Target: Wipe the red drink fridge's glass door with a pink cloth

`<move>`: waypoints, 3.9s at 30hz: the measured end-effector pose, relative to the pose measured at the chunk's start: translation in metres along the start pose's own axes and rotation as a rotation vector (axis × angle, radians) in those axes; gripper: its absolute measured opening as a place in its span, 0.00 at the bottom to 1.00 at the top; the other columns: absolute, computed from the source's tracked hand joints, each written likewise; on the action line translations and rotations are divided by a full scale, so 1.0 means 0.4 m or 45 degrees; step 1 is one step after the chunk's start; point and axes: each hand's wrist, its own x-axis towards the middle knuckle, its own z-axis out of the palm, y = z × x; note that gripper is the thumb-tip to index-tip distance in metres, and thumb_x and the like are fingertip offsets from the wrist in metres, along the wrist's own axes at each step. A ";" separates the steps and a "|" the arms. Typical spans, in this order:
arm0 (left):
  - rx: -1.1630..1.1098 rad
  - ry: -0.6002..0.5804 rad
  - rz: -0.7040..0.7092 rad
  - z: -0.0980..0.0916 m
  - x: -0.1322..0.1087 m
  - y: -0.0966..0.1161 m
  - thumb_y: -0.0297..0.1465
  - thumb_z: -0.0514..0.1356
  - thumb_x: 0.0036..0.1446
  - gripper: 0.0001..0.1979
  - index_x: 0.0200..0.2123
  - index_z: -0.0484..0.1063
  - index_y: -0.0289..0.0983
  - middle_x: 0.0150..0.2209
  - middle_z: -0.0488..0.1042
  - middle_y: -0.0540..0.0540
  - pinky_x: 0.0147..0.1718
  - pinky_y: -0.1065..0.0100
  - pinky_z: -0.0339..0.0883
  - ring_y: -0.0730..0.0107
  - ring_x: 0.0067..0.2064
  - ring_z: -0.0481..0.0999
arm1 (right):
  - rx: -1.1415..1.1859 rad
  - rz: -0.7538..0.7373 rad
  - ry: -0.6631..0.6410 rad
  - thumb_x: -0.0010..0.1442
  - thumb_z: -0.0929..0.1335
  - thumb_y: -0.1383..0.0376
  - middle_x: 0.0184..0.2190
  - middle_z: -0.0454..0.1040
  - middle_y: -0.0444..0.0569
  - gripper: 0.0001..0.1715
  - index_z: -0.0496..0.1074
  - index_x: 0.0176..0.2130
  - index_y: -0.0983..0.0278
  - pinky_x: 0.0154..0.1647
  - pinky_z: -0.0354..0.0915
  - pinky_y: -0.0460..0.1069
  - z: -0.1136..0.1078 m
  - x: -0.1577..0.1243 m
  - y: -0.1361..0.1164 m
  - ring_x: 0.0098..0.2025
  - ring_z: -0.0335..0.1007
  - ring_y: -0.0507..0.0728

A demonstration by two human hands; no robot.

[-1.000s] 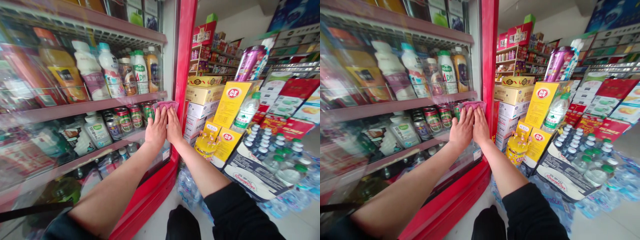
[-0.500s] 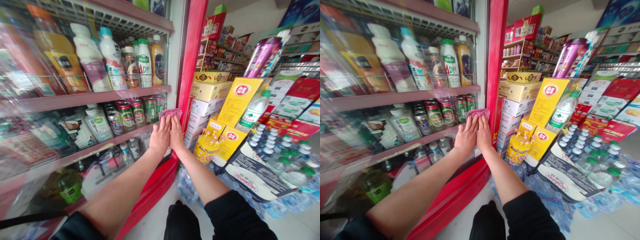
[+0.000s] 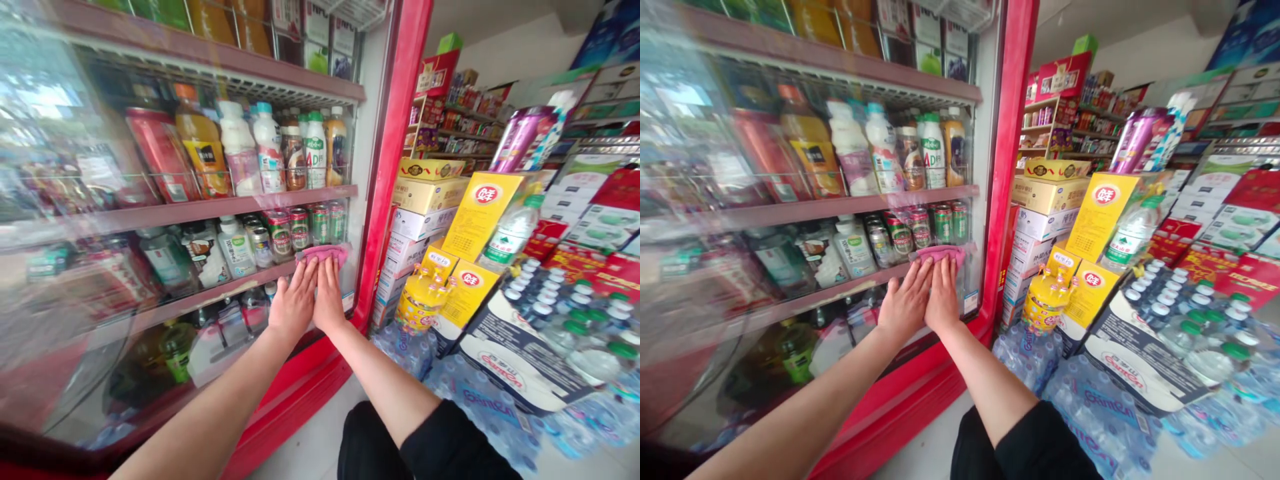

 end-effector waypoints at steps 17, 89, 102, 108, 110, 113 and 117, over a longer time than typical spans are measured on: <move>0.195 0.022 -0.405 -0.071 -0.370 -0.198 0.33 0.54 0.72 0.36 0.80 0.52 0.37 0.81 0.46 0.37 0.65 0.39 0.64 0.41 0.81 0.52 | -0.021 -0.562 -0.163 0.75 0.61 0.68 0.82 0.50 0.58 0.39 0.53 0.80 0.72 0.83 0.52 0.65 0.072 -0.092 -0.324 0.85 0.32 0.68; 0.038 0.035 -0.272 -0.048 -0.444 -0.283 0.28 0.51 0.70 0.40 0.82 0.44 0.35 0.83 0.40 0.46 0.81 0.38 0.38 0.52 0.83 0.44 | -0.427 -0.819 -0.283 0.68 0.65 0.71 0.82 0.50 0.62 0.42 0.59 0.78 0.72 0.82 0.53 0.72 0.048 -0.085 -0.285 0.84 0.39 0.74; 0.077 0.066 -0.460 -0.091 -0.629 -0.400 0.29 0.53 0.70 0.41 0.82 0.44 0.35 0.82 0.43 0.41 0.81 0.39 0.32 0.50 0.83 0.45 | -0.248 -0.962 -0.363 0.70 0.64 0.72 0.82 0.49 0.60 0.43 0.54 0.79 0.70 0.83 0.47 0.73 0.135 -0.117 -0.498 0.84 0.39 0.72; 0.068 0.128 -0.673 -0.109 -0.700 -0.429 0.30 0.58 0.68 0.43 0.81 0.47 0.31 0.82 0.44 0.36 0.81 0.39 0.35 0.45 0.83 0.46 | -0.173 -1.159 -0.313 0.71 0.62 0.74 0.81 0.53 0.56 0.41 0.56 0.79 0.69 0.81 0.51 0.71 0.173 -0.103 -0.621 0.83 0.44 0.71; 0.056 0.166 -0.777 -0.107 -0.714 -0.424 0.31 0.61 0.65 0.47 0.81 0.45 0.29 0.82 0.43 0.33 0.80 0.39 0.40 0.42 0.83 0.45 | -0.157 -1.279 -0.306 0.72 0.61 0.73 0.81 0.53 0.54 0.39 0.58 0.78 0.68 0.81 0.52 0.69 0.177 -0.084 -0.662 0.83 0.46 0.69; 0.022 0.242 -0.943 -0.095 -0.728 -0.411 0.30 0.64 0.61 0.54 0.82 0.39 0.27 0.82 0.41 0.26 0.78 0.38 0.49 0.36 0.82 0.45 | -0.141 -1.488 -0.310 0.74 0.61 0.71 0.81 0.54 0.51 0.36 0.59 0.77 0.69 0.82 0.52 0.66 0.177 -0.048 -0.729 0.83 0.46 0.66; -0.068 0.347 -1.070 -0.076 -0.738 -0.399 0.31 0.65 0.62 0.57 0.82 0.31 0.28 0.81 0.39 0.22 0.74 0.38 0.58 0.35 0.82 0.47 | -0.186 -1.715 -0.337 0.75 0.60 0.67 0.80 0.56 0.51 0.35 0.60 0.77 0.69 0.83 0.50 0.65 0.182 -0.012 -0.807 0.82 0.48 0.65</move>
